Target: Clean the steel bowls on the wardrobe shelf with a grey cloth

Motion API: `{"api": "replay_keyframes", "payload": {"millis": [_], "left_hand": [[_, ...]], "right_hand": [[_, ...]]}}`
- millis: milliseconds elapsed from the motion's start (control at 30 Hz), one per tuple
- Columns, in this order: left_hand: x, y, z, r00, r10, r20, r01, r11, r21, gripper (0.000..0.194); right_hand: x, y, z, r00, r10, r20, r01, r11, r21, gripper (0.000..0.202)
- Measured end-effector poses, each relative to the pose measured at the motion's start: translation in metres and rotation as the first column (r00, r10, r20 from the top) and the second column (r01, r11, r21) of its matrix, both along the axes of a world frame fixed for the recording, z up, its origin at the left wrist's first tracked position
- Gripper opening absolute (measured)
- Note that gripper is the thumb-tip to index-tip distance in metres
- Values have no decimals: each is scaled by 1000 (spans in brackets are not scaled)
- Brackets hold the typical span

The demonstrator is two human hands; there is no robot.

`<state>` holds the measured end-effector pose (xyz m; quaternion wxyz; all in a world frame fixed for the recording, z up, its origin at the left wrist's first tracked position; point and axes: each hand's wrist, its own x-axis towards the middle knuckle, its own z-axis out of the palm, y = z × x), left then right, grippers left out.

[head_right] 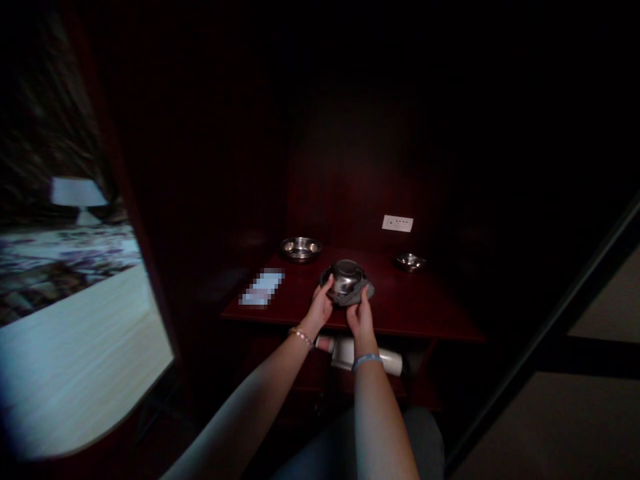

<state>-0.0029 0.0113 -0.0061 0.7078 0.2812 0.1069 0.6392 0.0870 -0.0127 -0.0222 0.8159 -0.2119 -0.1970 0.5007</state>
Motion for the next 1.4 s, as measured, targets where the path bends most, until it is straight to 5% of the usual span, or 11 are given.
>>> {"api": "replay_keyframes", "payload": {"millis": [233, 433, 1400], "left_hand": [[-1, 7, -2, 998, -54, 34, 56, 998, -35, 40], [0, 2, -1, 999, 42, 34, -41, 999, -22, 38], [0, -5, 2, 996, -63, -70, 66, 997, 47, 58]], "right_hand": [[0, -2, 2, 999, 12, -48, -13, 1000, -7, 30], [2, 0, -1, 1000, 11, 8, -11, 1000, -2, 25], [3, -3, 2, 998, 39, -46, -38, 999, 14, 32]]}}
